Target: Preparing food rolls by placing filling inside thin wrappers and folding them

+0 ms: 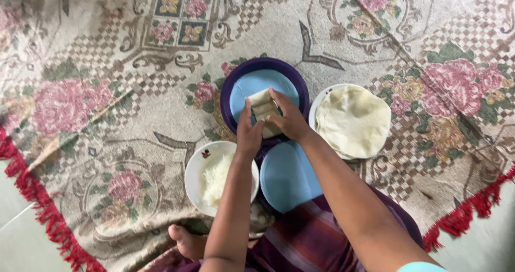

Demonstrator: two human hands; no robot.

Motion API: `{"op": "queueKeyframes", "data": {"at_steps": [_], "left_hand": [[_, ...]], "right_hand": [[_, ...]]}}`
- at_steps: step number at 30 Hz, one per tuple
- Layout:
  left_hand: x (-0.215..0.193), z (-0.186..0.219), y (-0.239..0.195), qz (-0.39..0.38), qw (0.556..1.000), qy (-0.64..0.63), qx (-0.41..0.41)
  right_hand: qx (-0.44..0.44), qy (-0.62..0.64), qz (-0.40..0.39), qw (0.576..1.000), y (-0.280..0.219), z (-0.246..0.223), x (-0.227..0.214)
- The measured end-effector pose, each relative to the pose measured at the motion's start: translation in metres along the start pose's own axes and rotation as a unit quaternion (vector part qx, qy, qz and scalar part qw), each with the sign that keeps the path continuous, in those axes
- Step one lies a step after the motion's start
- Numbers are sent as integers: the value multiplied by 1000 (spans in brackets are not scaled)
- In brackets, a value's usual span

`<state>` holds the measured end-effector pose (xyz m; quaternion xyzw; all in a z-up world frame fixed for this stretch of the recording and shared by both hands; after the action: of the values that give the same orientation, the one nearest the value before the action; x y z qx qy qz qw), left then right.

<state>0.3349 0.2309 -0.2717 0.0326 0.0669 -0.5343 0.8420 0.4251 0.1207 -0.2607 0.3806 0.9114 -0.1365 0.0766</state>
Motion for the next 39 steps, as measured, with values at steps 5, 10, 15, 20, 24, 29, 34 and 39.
{"op": "queueKeyframes", "data": {"at_steps": [5,10,15,20,24,29,34,39], "left_hand": [[0,7,2,-7,1000,-6,-24],[-1,21,4,-2,999,-12,-51],[4,23,5,-13,996,-68,-54],[5,35,5,-23,996,-66,-49],[6,36,6,-32,995,-73,-57],[5,29,7,-34,996,-53,-66],[6,17,9,-37,996,-39,-68],[6,7,7,-27,996,-14,-89]], "right_hand": [[29,9,-16,999,-1,-10,4],[37,26,-29,999,-1,-18,7],[55,13,-30,998,0,-19,7],[18,20,-51,998,-2,-20,10],[14,31,-54,998,3,-5,14],[21,17,-44,999,7,3,15],[36,-7,-31,999,10,9,16],[25,-132,-20,991,9,11,18]]}}
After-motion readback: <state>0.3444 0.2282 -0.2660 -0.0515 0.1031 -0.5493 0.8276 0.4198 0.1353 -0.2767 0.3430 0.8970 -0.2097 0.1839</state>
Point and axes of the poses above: each hand's wrist, its own y-axis towards the middle knuckle, its own x-axis out of the palm, z = x × y, the point moved 8 cm from there along y, towards the middle knuckle, and after that the axes turned 6 degrees about x, right-handed, at the moved point
